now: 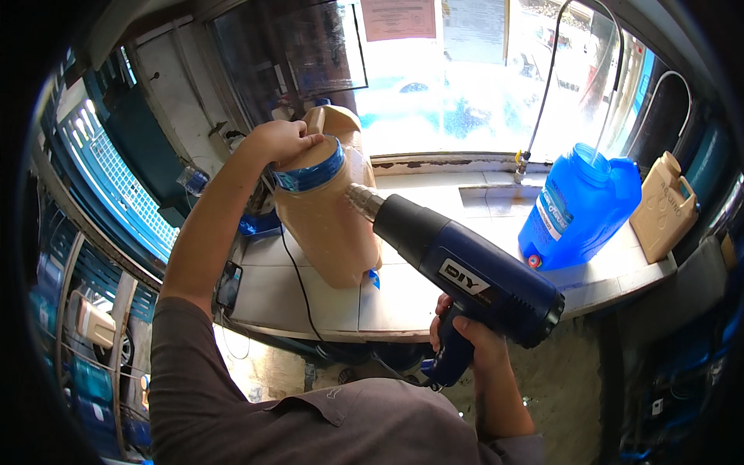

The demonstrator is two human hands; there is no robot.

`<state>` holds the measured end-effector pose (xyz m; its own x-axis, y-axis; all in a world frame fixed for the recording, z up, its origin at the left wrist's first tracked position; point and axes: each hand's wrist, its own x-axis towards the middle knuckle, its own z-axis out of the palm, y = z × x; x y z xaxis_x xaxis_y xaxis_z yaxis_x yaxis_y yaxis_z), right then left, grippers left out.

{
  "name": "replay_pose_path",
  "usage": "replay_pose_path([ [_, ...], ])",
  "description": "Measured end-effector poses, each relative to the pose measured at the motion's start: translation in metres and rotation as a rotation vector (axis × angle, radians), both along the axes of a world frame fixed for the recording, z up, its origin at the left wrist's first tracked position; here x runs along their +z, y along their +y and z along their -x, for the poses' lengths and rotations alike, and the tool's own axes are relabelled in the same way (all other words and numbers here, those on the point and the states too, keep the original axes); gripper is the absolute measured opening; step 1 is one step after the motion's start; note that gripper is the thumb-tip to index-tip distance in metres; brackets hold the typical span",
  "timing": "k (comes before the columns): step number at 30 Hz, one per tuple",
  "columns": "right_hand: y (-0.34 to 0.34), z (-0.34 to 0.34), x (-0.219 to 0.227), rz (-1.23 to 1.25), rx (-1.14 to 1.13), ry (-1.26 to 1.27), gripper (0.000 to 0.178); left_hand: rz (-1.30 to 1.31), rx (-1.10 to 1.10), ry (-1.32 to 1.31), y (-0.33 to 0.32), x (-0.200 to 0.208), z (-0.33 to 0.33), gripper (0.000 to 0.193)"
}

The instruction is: The person repairs a beige plastic container by applying blue tape to its rim and heating it with a heat gun. They then fill a blue plastic container with water from a tap, secure its red cap, and wrap blue tape around the cap.

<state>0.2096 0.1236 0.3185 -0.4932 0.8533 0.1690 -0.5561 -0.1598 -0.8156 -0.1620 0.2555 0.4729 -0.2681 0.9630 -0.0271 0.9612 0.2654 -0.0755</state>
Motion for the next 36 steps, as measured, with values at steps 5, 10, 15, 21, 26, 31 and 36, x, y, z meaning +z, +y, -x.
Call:
replay_pose_path([
  [5, -0.002, -0.003, 0.001, -0.006, 0.014, -0.021, 0.048, 0.120, 0.127, 0.050, -0.010, 0.010, 0.001, 0.069],
  [10, -0.001, -0.004, 0.001, -0.012, -0.017, -0.019, 0.047, 0.066, 0.027, 0.110, -0.018, 0.016, 0.013, 0.054],
  [15, -0.005, -0.007, 0.004, -0.007, 0.159, 0.074, 0.041, -0.178, -0.495, -0.436, -0.007, 0.004, 0.016, 0.043],
  [21, -0.007, -0.006, 0.008, 0.028, 0.075, 0.068, 0.044, 0.030, -0.480, -0.538, 0.004, -0.003, 0.010, 0.040],
  [26, -0.011, -0.008, 0.010, -0.020, 0.034, 0.035, 0.042, 0.002, -0.298, -0.544, 0.004, -0.002, 0.023, 0.046],
  [31, -0.009, -0.012, 0.011, -0.028, 0.006, 0.007, 0.041, -0.164, -0.203, -0.687, -0.013, -0.019, 0.053, 0.052],
  [36, -0.009, -0.014, 0.014, -0.042, 0.002, -0.017, 0.040, -0.397, -0.182, -1.191, -0.033, -0.054, 0.071, 0.056],
])
